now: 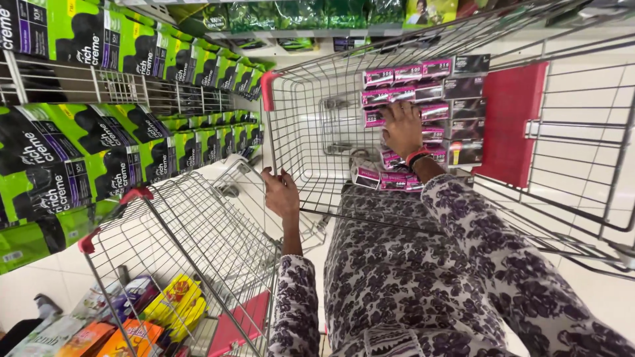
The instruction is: Selecting hair dye boxes from shelves and placing them into a shopping cart.
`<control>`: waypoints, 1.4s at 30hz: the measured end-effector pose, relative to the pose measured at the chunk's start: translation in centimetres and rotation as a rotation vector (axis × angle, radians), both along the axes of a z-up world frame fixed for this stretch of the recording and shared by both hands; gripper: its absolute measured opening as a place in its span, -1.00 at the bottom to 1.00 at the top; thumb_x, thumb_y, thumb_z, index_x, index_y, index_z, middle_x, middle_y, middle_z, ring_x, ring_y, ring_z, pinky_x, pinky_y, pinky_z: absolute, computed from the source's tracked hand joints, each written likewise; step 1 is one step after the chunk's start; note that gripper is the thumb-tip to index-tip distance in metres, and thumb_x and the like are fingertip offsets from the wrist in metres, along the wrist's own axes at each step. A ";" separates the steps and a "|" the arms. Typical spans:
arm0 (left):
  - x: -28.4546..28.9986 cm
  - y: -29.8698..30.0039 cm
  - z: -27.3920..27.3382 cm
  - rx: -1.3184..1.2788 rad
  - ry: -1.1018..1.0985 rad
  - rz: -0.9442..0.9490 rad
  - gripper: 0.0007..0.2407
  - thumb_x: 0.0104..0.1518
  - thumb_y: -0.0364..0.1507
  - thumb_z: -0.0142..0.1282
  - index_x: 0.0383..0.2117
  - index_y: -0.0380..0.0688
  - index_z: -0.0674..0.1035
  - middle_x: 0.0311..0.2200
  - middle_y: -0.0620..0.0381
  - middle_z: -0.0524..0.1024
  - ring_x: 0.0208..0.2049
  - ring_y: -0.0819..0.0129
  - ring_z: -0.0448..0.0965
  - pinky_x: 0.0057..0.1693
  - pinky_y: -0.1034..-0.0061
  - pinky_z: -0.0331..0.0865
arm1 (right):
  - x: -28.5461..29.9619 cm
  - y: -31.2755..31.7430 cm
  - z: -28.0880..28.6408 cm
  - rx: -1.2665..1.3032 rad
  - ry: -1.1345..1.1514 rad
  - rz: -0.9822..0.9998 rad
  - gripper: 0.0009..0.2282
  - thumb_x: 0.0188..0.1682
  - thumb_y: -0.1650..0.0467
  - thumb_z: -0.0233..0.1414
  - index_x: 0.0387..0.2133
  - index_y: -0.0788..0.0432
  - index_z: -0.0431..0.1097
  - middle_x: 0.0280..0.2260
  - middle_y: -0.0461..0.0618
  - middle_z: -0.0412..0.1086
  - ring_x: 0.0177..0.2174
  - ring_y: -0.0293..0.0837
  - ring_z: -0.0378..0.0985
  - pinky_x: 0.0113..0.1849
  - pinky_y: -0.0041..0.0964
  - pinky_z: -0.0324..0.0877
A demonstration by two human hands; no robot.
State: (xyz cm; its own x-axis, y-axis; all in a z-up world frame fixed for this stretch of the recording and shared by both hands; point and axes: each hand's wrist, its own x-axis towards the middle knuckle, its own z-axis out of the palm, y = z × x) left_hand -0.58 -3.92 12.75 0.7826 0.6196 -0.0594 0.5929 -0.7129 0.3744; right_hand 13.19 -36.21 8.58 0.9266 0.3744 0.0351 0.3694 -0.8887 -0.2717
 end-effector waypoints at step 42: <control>0.5 -0.4 1.7 -0.029 0.067 0.006 -0.65 0.17 -0.41 0.17 0.03 -0.14 0.32 -0.32 -0.07 0.66 -0.38 0.05 0.69 -0.26 0.19 0.53 | 1.2 -3.6 8.3 2.012 0.874 -0.504 -0.35 0.14 0.00 -0.01 0.27 0.28 0.20 0.05 0.18 0.38 -0.06 0.07 0.46 0.04 0.12 0.40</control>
